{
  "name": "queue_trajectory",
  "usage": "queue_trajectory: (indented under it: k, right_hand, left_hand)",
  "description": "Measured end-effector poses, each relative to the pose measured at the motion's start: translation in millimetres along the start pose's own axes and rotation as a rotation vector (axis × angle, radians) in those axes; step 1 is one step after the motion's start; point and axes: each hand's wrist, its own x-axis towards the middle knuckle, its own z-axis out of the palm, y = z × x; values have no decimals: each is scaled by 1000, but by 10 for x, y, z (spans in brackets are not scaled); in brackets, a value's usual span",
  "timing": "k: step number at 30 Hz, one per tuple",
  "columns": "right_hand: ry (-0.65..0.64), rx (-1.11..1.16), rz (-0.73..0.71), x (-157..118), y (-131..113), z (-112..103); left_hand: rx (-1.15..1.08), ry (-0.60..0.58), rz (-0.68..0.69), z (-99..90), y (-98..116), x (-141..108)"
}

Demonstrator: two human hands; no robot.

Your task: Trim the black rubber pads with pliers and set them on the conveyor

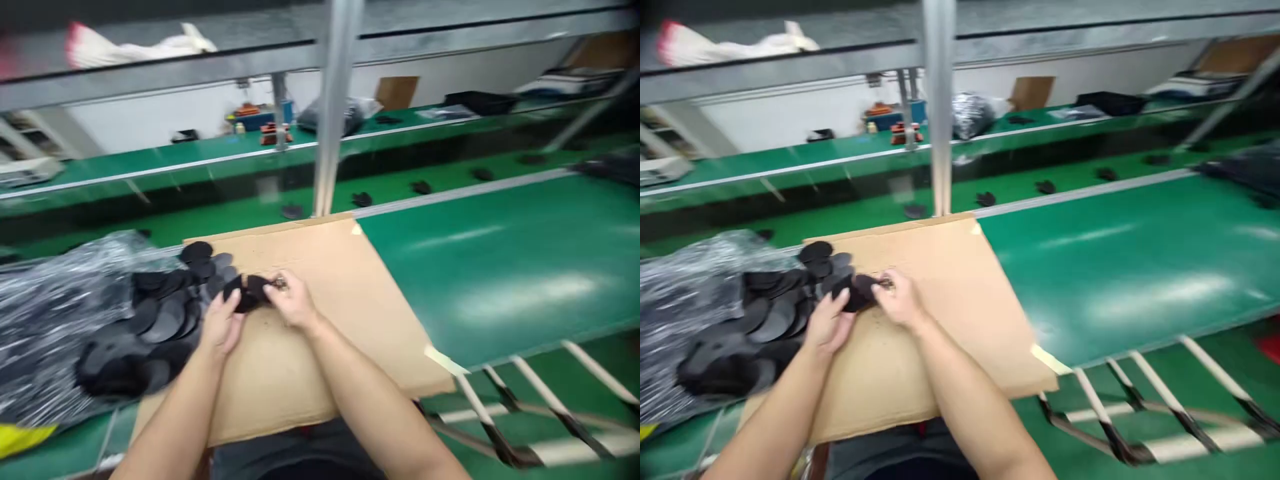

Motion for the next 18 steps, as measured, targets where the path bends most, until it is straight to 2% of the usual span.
queue_trajectory:
  k: [1,3,9,18]
  right_hand:
    - [40,28,14,29,39,10]
    - [39,17,30,53,75,38]
    - [30,-103,32,11,71,83]
    - [-21,-297,-5,25,96,99]
  left_hand:
    - [7,4,10,-98,78,-25]
    - [6,-34,-10,-168,126,-50]
    - [1,-101,-27,-91,53,-55]
    - [22,6,35,-135,46,-18]
